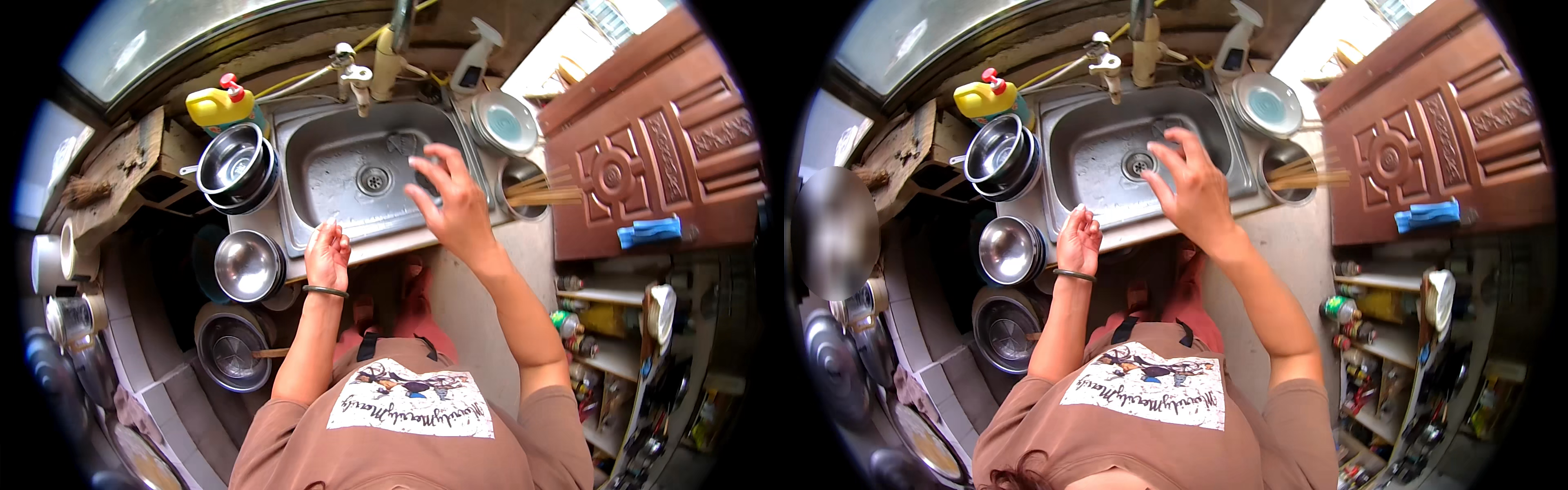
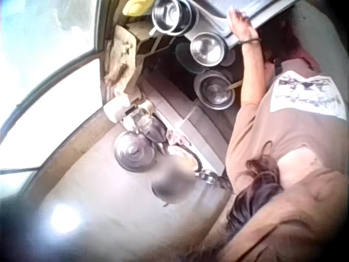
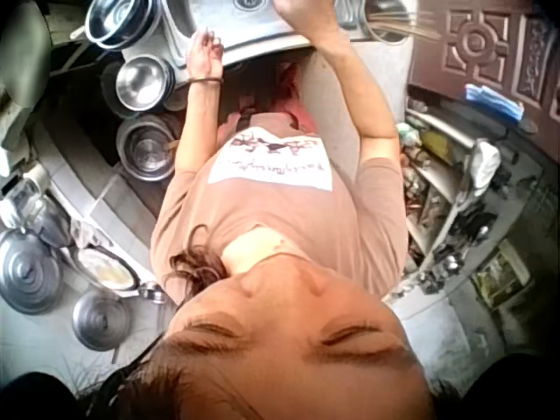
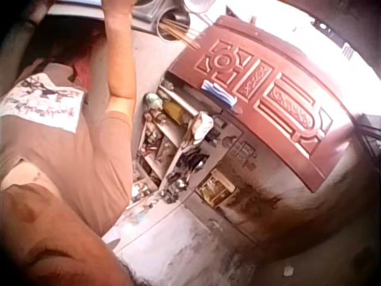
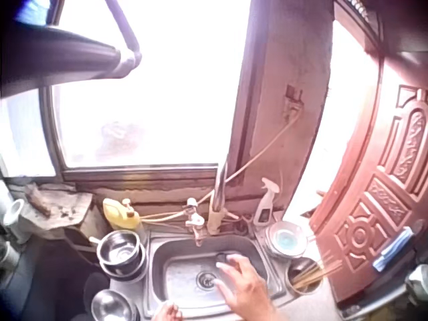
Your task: The person stirs a large pot of boiling yellow corn kernels on a stove using a metal ladle. After washing hands at a sink, the person walks outside to a patio area and hangs several clothes hangers on a metal drying rack.
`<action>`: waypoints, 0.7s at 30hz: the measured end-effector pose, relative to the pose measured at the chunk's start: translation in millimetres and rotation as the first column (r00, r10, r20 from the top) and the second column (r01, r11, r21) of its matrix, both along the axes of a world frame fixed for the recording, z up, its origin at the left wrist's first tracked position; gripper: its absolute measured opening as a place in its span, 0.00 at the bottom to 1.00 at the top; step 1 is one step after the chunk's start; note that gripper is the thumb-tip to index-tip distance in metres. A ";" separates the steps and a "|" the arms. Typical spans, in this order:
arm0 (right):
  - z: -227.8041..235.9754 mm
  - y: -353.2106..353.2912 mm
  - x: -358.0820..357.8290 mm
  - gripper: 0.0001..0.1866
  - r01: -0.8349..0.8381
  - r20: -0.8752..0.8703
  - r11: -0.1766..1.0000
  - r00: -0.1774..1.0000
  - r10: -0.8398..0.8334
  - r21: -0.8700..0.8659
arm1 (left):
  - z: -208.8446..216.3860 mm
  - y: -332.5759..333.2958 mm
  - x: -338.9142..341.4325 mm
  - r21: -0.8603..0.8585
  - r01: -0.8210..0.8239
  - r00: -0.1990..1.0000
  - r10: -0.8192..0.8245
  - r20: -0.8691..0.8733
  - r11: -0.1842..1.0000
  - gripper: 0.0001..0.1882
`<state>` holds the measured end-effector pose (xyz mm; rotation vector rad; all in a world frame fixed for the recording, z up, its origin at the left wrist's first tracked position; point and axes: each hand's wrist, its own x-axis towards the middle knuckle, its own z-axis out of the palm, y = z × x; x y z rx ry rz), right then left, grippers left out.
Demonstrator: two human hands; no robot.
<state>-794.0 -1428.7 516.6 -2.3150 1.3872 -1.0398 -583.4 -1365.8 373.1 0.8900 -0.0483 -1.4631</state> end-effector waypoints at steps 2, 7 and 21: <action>-2.7 -65.4 16.2 0.19 -0.024 0.020 0.986 0.999 0.028 -0.165 | 1.4 -25.8 -3.9 -0.006 -0.059 0.998 0.059 0.000 0.998 0.08; -18.0 -180.5 72.9 0.22 -0.078 0.006 0.973 0.997 0.082 -0.217 | -11.9 -88.1 -8.0 0.049 -0.224 0.974 0.225 -0.007 0.973 0.11; -59.2 -269.8 87.5 0.09 -0.586 0.412 0.808 0.724 0.553 -0.054 | -112.7 -312.8 -44.2 -0.062 -0.126 0.967 0.109 -0.228 0.990 0.18</action>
